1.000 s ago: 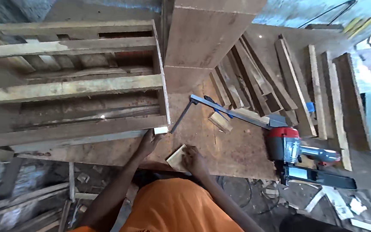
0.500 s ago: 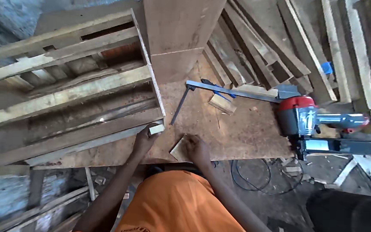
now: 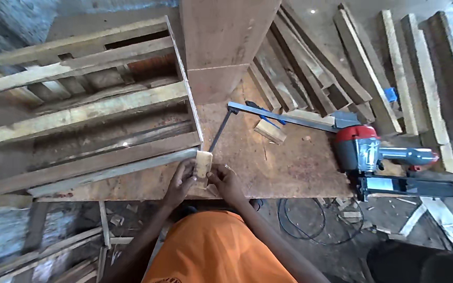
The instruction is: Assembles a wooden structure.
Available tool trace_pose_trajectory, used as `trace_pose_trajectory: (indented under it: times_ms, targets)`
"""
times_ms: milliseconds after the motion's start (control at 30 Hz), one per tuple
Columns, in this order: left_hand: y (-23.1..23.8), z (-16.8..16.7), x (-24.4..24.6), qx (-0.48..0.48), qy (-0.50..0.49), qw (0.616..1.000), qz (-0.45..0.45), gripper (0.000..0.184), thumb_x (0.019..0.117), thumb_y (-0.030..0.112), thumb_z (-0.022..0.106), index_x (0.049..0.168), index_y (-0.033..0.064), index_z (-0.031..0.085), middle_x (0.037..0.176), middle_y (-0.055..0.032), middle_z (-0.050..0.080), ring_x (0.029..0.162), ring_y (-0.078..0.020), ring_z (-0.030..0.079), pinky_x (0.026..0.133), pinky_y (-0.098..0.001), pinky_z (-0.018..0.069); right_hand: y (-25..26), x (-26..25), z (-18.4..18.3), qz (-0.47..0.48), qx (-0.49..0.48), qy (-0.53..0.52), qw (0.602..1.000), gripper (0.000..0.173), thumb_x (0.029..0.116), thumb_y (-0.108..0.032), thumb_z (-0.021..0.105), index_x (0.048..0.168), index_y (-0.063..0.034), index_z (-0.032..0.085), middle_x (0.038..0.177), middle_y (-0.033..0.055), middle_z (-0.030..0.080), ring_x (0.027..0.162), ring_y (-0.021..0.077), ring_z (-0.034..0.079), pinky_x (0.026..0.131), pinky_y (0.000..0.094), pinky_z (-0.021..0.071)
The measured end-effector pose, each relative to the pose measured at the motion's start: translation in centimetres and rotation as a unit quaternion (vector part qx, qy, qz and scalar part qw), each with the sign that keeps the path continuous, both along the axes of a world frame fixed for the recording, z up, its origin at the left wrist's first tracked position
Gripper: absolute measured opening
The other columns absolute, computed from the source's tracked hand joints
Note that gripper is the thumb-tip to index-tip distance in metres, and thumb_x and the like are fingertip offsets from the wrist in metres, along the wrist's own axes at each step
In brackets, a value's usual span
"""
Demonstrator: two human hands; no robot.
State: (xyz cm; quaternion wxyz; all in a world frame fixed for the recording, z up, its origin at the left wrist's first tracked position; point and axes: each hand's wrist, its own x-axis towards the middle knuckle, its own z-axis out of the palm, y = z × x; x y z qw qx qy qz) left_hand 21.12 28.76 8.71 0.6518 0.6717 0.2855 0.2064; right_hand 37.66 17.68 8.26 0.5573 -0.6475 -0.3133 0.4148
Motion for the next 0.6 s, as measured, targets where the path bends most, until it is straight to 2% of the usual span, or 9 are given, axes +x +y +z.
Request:
trace_pose_trajectory:
  times_ms: [67, 100, 167, 233, 333, 400, 467, 567, 600]
  targets:
    - [0.0, 0.6, 0.1, -0.008, 0.016, 1.000, 0.024, 0.064, 0.1033, 0.018, 0.058, 0.160, 0.0332, 0.031, 0.146, -0.0005, 0.059, 0.116, -0.0206, 0.067, 0.092, -0.0408, 0.0603, 0.5, 0.0, 0.3, 0.007, 0.007, -0.018, 1.000, 0.031, 0.1004, -0.007, 0.063, 0.130, 0.0002, 0.064, 0.095, 0.0073, 0.074, 0.072, 0.0124, 0.069, 0.070, 0.0306, 0.0600]
    - [0.0, 0.8, 0.1, -0.006, 0.029, 0.999, 0.034, 0.063, 0.1034, 0.021, 0.061, 0.159, 0.0316, 0.033, 0.142, -0.0007, 0.062, 0.111, -0.0196, 0.070, 0.089, -0.0393, 0.0615, 0.7, -0.1, 0.6, 0.013, 0.002, -0.030, 0.999, 0.032, 0.1005, -0.007, 0.063, 0.132, -0.0011, 0.064, 0.097, 0.0068, 0.074, 0.073, 0.0110, 0.068, 0.070, 0.0296, 0.0597]
    - [0.0, 1.1, 0.1, 0.011, 0.059, 0.996, 0.063, 0.049, 0.1022, 0.023, 0.065, 0.149, 0.0197, 0.051, 0.119, -0.0046, 0.073, 0.088, -0.0188, 0.073, 0.075, -0.0364, 0.0629, 1.1, -0.3, 0.8, 0.020, -0.007, -0.050, 0.999, 0.035, 0.1004, -0.009, 0.064, 0.135, -0.0024, 0.064, 0.101, 0.0077, 0.075, 0.078, 0.0121, 0.070, 0.075, 0.0321, 0.0611]
    - [0.2, 1.5, 0.1, 0.024, 0.082, 0.994, 0.067, 0.041, 0.1017, 0.023, 0.066, 0.141, 0.0152, 0.058, 0.109, -0.0053, 0.076, 0.077, -0.0183, 0.073, 0.068, -0.0357, 0.0632, 1.7, -0.6, 1.0, 0.000, -0.006, -0.071, 0.997, 0.035, 0.0987, -0.013, 0.068, 0.133, -0.0025, 0.064, 0.101, 0.0091, 0.073, 0.080, 0.0146, 0.071, 0.076, 0.0350, 0.0625]
    - [0.3, 1.8, -0.1, 0.051, 0.104, 0.992, 0.054, 0.042, 0.0993, 0.024, 0.070, 0.139, 0.0156, 0.061, 0.105, -0.0024, 0.077, 0.081, -0.0158, 0.075, 0.072, -0.0374, 0.0655, 2.4, -0.3, 1.5, -0.018, -0.016, -0.120, 0.993, 0.031, 0.0951, -0.023, 0.075, 0.117, -0.0024, 0.069, 0.086, 0.0070, 0.071, 0.070, 0.0155, 0.069, 0.067, 0.0372, 0.0617]
    - [0.2, 1.9, -0.2, 0.071, 0.114, 0.990, 0.053, 0.043, 0.0974, 0.025, 0.072, 0.138, 0.0159, 0.062, 0.102, -0.0004, 0.078, 0.079, -0.0138, 0.075, 0.071, -0.0367, 0.0657, 2.7, 0.4, 1.9, 0.025, -0.037, -0.175, 0.984, 0.025, 0.0982, -0.029, 0.071, 0.100, -0.0038, 0.069, 0.073, 0.0053, 0.065, 0.061, 0.0163, 0.064, 0.060, 0.0385, 0.0586]
    - [0.5, 2.2, -0.6, 0.075, 0.127, 0.988, 0.045, 0.041, 0.0964, 0.025, 0.074, 0.136, 0.0166, 0.063, 0.102, 0.0009, 0.078, 0.080, -0.0126, 0.076, 0.071, -0.0361, 0.0661, 2.9, 1.1, 2.3, 0.082, -0.053, -0.233, 0.968, 0.029, 0.1030, -0.029, 0.064, 0.086, -0.0058, 0.063, 0.065, 0.0056, 0.060, 0.056, 0.0181, 0.061, 0.056, 0.0407, 0.0541]
    - [1.0, 2.4, -1.1, 0.046, 0.121, 0.991, 0.026, 0.041, 0.0964, 0.022, 0.073, 0.135, 0.0148, 0.064, 0.105, -0.0004, 0.078, 0.079, -0.0144, 0.075, 0.068, -0.0354, 0.0649, 2.7, 1.9, 2.5, 0.135, -0.022, -0.245, 0.960, 0.030, 0.1051, -0.025, 0.059, 0.081, -0.0068, 0.061, 0.065, 0.0048, 0.059, 0.057, 0.0180, 0.060, 0.056, 0.0415, 0.0512]
    - [1.2, 2.5, -1.3, 0.035, 0.113, 0.993, 0.016, 0.041, 0.0969, 0.022, 0.072, 0.136, 0.0147, 0.064, 0.108, -0.0005, 0.078, 0.083, -0.0148, 0.075, 0.071, -0.0359, 0.0656, 2.6, 2.1, 2.4, 0.142, 0.006, -0.214, 0.966, 0.029, 0.1049, -0.023, 0.058, 0.080, -0.0068, 0.062, 0.065, 0.0037, 0.059, 0.056, 0.0160, 0.058, 0.055, 0.0383, 0.0497]
